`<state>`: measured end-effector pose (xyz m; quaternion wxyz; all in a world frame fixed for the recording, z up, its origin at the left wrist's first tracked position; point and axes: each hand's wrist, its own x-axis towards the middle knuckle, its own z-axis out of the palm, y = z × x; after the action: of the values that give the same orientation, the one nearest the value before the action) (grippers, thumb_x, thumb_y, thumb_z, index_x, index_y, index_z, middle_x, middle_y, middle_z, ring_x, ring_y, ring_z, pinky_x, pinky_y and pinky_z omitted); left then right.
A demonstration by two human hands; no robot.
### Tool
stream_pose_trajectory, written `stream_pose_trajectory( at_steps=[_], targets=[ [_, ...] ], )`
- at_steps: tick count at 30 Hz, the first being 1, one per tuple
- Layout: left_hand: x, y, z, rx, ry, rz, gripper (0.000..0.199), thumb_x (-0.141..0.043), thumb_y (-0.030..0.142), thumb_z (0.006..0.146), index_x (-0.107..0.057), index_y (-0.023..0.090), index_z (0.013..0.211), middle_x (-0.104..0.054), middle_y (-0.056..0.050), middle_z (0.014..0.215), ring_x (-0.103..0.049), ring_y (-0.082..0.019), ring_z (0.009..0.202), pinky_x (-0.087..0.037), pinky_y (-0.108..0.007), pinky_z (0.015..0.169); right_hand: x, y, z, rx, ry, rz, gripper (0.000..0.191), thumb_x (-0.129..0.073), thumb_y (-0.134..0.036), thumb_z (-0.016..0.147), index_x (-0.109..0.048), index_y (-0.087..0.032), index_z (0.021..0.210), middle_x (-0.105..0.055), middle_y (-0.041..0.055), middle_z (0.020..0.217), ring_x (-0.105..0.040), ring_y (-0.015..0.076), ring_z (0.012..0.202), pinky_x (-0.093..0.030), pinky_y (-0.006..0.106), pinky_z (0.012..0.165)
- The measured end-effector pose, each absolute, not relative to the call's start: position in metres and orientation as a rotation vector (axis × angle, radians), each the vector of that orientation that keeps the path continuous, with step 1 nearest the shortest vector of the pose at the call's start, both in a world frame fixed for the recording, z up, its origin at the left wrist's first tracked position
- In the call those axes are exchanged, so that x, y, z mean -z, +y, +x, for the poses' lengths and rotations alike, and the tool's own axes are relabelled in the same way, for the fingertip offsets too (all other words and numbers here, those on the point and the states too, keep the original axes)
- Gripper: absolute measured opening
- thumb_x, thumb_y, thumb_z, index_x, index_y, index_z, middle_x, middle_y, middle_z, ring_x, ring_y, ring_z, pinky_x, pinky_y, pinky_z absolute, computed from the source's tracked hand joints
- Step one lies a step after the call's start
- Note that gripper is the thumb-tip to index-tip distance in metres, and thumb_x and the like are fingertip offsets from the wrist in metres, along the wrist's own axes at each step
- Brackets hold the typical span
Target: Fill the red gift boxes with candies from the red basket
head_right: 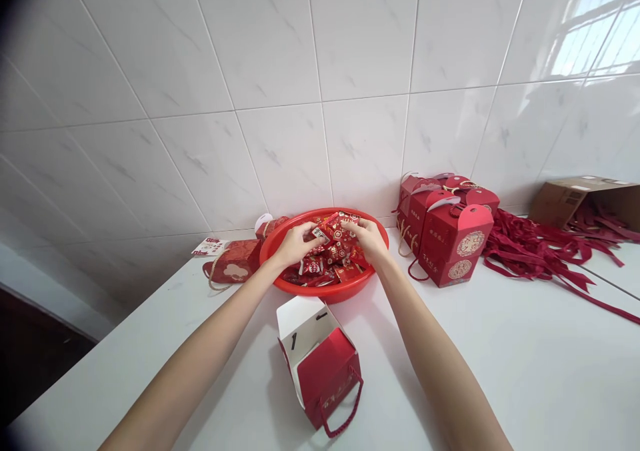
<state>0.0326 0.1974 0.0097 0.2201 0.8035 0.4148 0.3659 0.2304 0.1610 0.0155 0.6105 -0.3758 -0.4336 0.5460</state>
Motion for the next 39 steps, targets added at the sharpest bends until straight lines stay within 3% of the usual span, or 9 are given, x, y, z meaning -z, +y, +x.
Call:
stream_pose_trajectory(
  at_steps=[5, 11, 17, 19, 24, 27, 30, 33, 39],
  targets=[
    [-0.006, 0.200, 0.031, -1.103, 0.999, 2.143, 0.035, -0.068, 0.041, 0.081, -0.064, 0.012, 0.101, -0.072, -0.011, 0.105, -0.067, -0.024, 0.095, -0.052, -0.036, 0.088, -0.016, 0.157, 0.229, -1.324, -1.079, -0.847, 0.028, -0.087, -0.034, 0.060, -0.073, -0.019, 0.079, -0.074, 0.0043, 0.080, -0.068, 0.0207, 0.074, -0.056, 0.031, 0.065],
    [-0.006, 0.197, 0.032, -1.129, 1.029, 2.038, 0.038, -0.071, 0.035, 0.081, -0.063, 0.015, 0.112, -0.068, -0.013, 0.120, -0.065, -0.026, 0.110, -0.050, -0.039, 0.096, -0.015, 0.157, 0.229, -1.335, -1.080, -0.801, 0.032, -0.088, -0.033, 0.058, -0.073, -0.021, 0.084, -0.075, 0.0029, 0.089, -0.068, 0.0200, 0.078, -0.058, 0.032, 0.069],
    [-0.009, 0.188, 0.034, -0.993, 1.105, 2.024, 0.064, -0.076, 0.028, 0.077, -0.052, 0.022, 0.136, -0.060, -0.011, 0.136, -0.060, -0.026, 0.121, -0.050, -0.036, 0.098, -0.012, 0.158, 0.229, -1.300, -1.133, -0.814, 0.037, -0.089, -0.037, 0.058, -0.072, -0.020, 0.085, -0.075, 0.0051, 0.088, -0.069, 0.0221, 0.079, -0.058, 0.034, 0.069],
    [-0.008, 0.188, 0.033, -0.873, 1.100, 2.022, 0.071, -0.077, 0.029, 0.075, -0.048, 0.020, 0.140, -0.064, -0.013, 0.130, -0.064, -0.026, 0.115, -0.053, -0.035, 0.092, -0.010, 0.160, 0.230, -1.234, -1.073, -0.839, 0.037, -0.089, -0.038, 0.057, -0.071, -0.020, 0.084, -0.074, 0.0045, 0.086, -0.069, 0.0215, 0.077, -0.057, 0.033, 0.067],
    [-0.005, 0.191, 0.035, -0.194, 1.026, 2.240, 0.039, -0.075, 0.025, 0.069, -0.072, 0.022, 0.108, -0.076, -0.003, 0.089, -0.070, -0.021, 0.079, -0.052, -0.026, 0.069, -0.009, 0.165, 0.231, -1.139, -0.935, -0.871, 0.034, -0.086, -0.036, 0.055, -0.070, -0.021, 0.080, -0.074, 0.0033, 0.087, -0.069, 0.0216, 0.079, -0.056, 0.031, 0.062],
    [-0.009, 0.190, 0.049, 0.079, 1.046, 2.398, 0.045, -0.070, 0.027, 0.072, -0.072, 0.026, 0.117, -0.076, -0.002, 0.085, -0.068, -0.020, 0.069, -0.047, -0.025, 0.060, -0.010, 0.165, 0.231, -1.151, -0.946, -0.876, 0.032, -0.086, -0.035, 0.055, -0.070, -0.021, 0.080, -0.075, 0.0040, 0.087, -0.069, 0.0224, 0.078, -0.056, 0.031, 0.061],
    [-0.013, 0.188, 0.069, 0.159, 1.122, 2.537, 0.048, -0.074, 0.029, 0.065, -0.073, 0.027, 0.113, -0.077, -0.003, 0.090, -0.068, -0.023, 0.075, -0.046, -0.025, 0.060, -0.009, 0.165, 0.231, -1.155, -0.966, -0.870, 0.033, -0.085, -0.036, 0.056, -0.070, -0.021, 0.082, -0.076, 0.0051, 0.087, -0.071, 0.0244, 0.080, -0.056, 0.032, 0.064],
    [-0.014, 0.186, 0.082, 0.219, 1.230, 2.555, 0.031, -0.074, 0.021, 0.058, -0.076, 0.026, 0.088, -0.075, -0.002, 0.076, -0.066, -0.023, 0.069, -0.045, -0.025, 0.058, -0.007, 0.166, 0.231, -1.153, -0.978, -0.850, 0.035, -0.085, -0.038, 0.056, -0.070, -0.021, 0.083, -0.076, 0.0051, 0.085, -0.071, 0.0258, 0.081, -0.057, 0.035, 0.067],
    [-0.015, 0.187, 0.068, 0.162, 1.275, 2.532, 0.008, -0.069, 0.026, 0.068, -0.074, 0.021, 0.071, -0.072, -0.006, 0.069, -0.066, -0.027, 0.067, -0.046, -0.032, 0.064, -0.007, 0.168, 0.232, -1.160, -0.910, -0.841, 0.035, -0.086, -0.036, 0.052, -0.070, -0.021, 0.080, -0.076, 0.0044, 0.083, -0.071, 0.0258, 0.079, -0.057, 0.035, 0.066]
  ],
)
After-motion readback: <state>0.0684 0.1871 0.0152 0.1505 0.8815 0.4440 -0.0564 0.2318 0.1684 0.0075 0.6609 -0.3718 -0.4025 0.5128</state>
